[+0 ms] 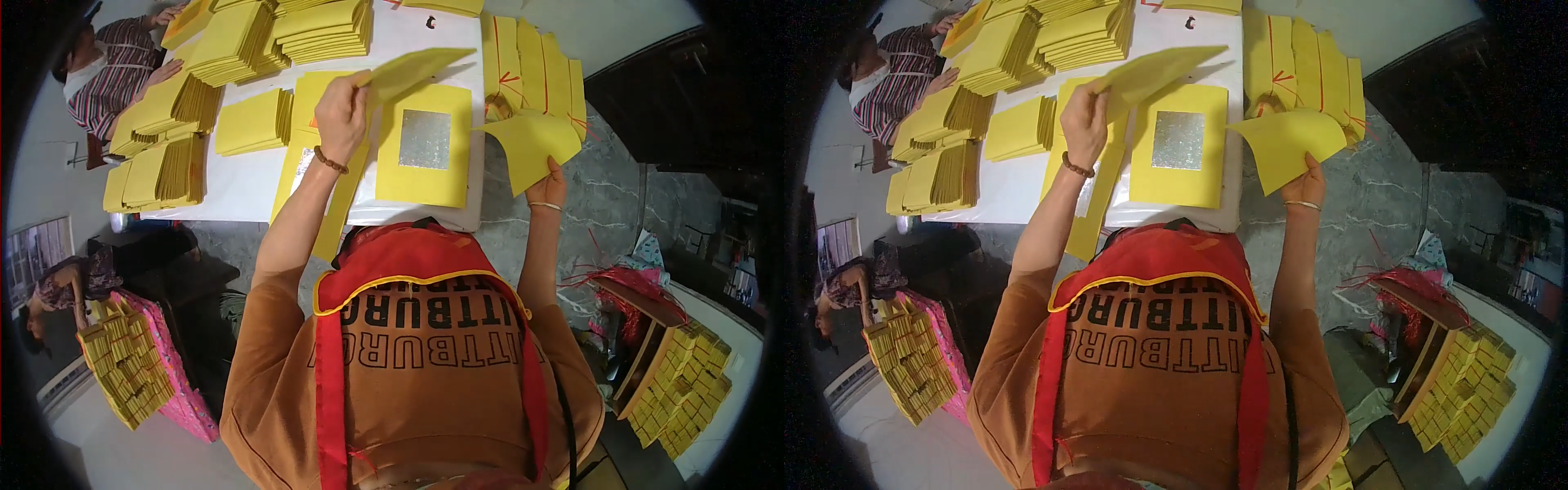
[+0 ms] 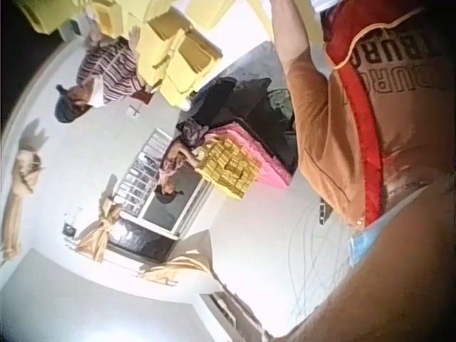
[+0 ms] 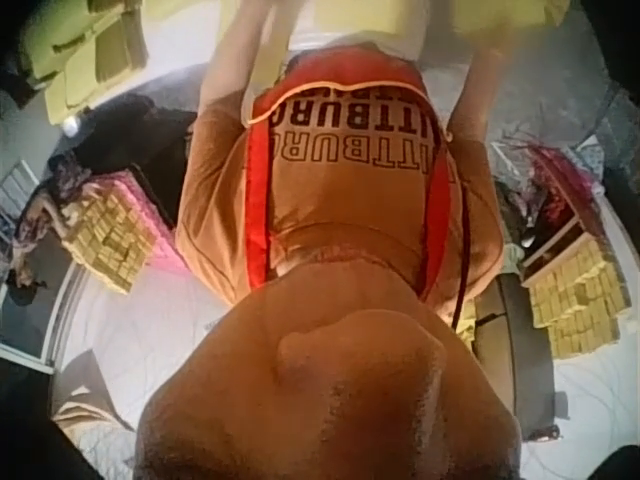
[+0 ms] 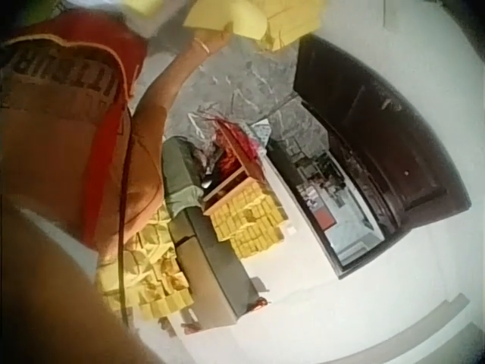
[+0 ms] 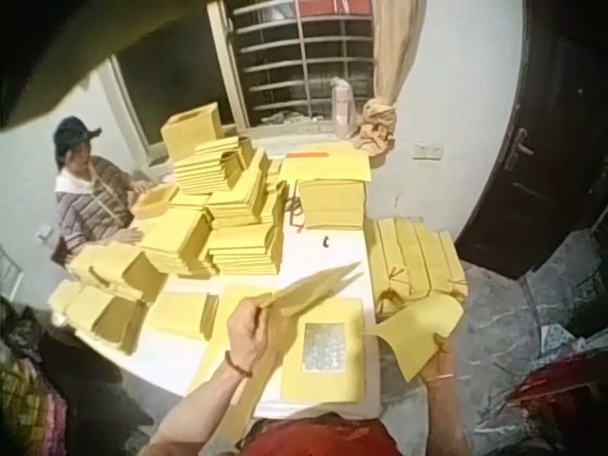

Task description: Folding and stacking yellow paper sheets with silver foil squares.

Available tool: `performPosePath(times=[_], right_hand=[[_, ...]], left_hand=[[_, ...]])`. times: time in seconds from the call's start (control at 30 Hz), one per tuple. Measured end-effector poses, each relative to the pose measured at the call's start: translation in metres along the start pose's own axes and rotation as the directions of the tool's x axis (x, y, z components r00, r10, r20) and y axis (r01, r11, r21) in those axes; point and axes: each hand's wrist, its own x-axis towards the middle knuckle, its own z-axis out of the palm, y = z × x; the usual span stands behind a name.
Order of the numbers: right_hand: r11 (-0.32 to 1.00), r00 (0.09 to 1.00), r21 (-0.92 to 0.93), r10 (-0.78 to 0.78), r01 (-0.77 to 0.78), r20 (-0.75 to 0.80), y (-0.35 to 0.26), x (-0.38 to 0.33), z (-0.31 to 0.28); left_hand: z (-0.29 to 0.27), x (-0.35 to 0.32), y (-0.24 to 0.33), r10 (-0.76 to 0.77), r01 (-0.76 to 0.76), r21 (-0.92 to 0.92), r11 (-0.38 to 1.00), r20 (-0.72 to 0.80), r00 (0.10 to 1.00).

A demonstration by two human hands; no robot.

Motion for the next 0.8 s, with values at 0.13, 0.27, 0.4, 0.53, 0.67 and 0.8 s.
performPosePath(times=[0.13, 0.27, 0.4, 0.53, 0.67, 0.8], right_hand=[[0.997, 0.992, 0.015, 0.071, -0.073, 0.103, 0.011, 0.000, 0.005], [0.989, 0.982, -0.034, 0.150, -0.147, 0.110, 0.030, 0.000, 0.013], [0.954, 0.941, -0.089, 0.299, -0.287, 0.161, 0.053, -0.008, 0.026], [0.881, 0.882, -0.201, 0.456, -0.429, 0.115, 0.077, -0.007, 0.026], [0.822, 0.885, -0.345, 0.462, -0.453, -0.061, 0.088, -0.002, 0.026], [0.837, 0.897, -0.333, 0.435, -0.433, -0.074, 0.091, 0.000, 0.027]], left_hand=[[-0.007, 0.008, -0.002, -0.040, 0.038, -0.023, 0.999, -0.090, 0.995], [-0.008, 0.006, -0.005, -0.043, 0.041, -0.021, 0.999, -0.112, 0.993], [-0.008, 0.009, -0.002, -0.110, 0.100, -0.087, 0.991, -0.127, 0.986], [-0.006, 0.010, 0.003, 0.069, -0.073, -0.016, 0.997, -0.182, 0.981], [0.003, -0.020, 0.032, 0.434, -0.436, -0.008, 0.900, 0.107, 0.894], [0.014, -0.066, 0.042, 0.496, -0.493, -0.097, 0.864, 0.328, 0.804]])
